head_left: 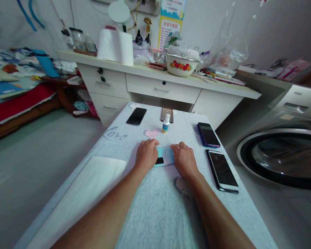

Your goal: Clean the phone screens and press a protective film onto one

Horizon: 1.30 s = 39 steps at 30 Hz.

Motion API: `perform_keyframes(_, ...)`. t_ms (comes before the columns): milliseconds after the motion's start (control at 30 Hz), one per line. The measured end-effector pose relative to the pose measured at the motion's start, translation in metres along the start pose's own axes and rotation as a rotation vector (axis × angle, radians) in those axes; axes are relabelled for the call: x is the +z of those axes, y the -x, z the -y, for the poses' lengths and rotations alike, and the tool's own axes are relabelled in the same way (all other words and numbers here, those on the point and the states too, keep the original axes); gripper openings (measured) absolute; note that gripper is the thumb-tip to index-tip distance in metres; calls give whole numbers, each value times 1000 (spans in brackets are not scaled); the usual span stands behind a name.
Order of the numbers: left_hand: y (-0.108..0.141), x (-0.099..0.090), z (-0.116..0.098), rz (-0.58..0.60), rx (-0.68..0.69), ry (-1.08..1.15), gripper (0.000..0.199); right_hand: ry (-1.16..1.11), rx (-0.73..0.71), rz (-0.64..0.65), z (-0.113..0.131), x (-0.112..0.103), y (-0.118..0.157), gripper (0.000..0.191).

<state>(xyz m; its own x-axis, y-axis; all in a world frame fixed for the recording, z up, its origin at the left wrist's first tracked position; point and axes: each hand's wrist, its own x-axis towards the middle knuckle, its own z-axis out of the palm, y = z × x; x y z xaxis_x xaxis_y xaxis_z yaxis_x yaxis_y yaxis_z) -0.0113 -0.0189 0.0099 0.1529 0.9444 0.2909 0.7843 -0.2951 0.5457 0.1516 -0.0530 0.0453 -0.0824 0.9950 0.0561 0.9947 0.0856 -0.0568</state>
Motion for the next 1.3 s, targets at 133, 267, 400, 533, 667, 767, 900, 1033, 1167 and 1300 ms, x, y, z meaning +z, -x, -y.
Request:
perform_keyframes(133,-1,1,1,5,2,10,27,0,9,27,-1,0,-1,35)
perform_keyframes(267,0,1,2,4,1,6,27,-7,7,24,-2,0,-2,35)
perform_keyframes(400,0,1,2,6,2,2,26,-7,1,-1,-1,1,-1,35)
perform_keyframes(533,0,2,2,6,7,4,27,-3,3,-3,0,2,-1,35)
perform_keyframes(667,0,1,2,-2,7,-1,27,3,12,12,0,2,-1,35)
perform_keyframes(767,0,0,1,2,2,0,27,12,21,29,-1,1,-1,35)
perform_keyframes(900,0,-1,0,7,-4,1,27,12,42,23,-5,0,-1,34)
perform_keyframes(1033,0,0,0,10,-7,3,27,20,81,20,-10,0,-1,35)
perform_keyframes(1167,0,2,2,8,-10,6,27,29,99,14,-13,1,-2,38)
perform_keyframes(1300,0,2,2,7,-5,7,27,27,94,-2,-12,2,-1,37)
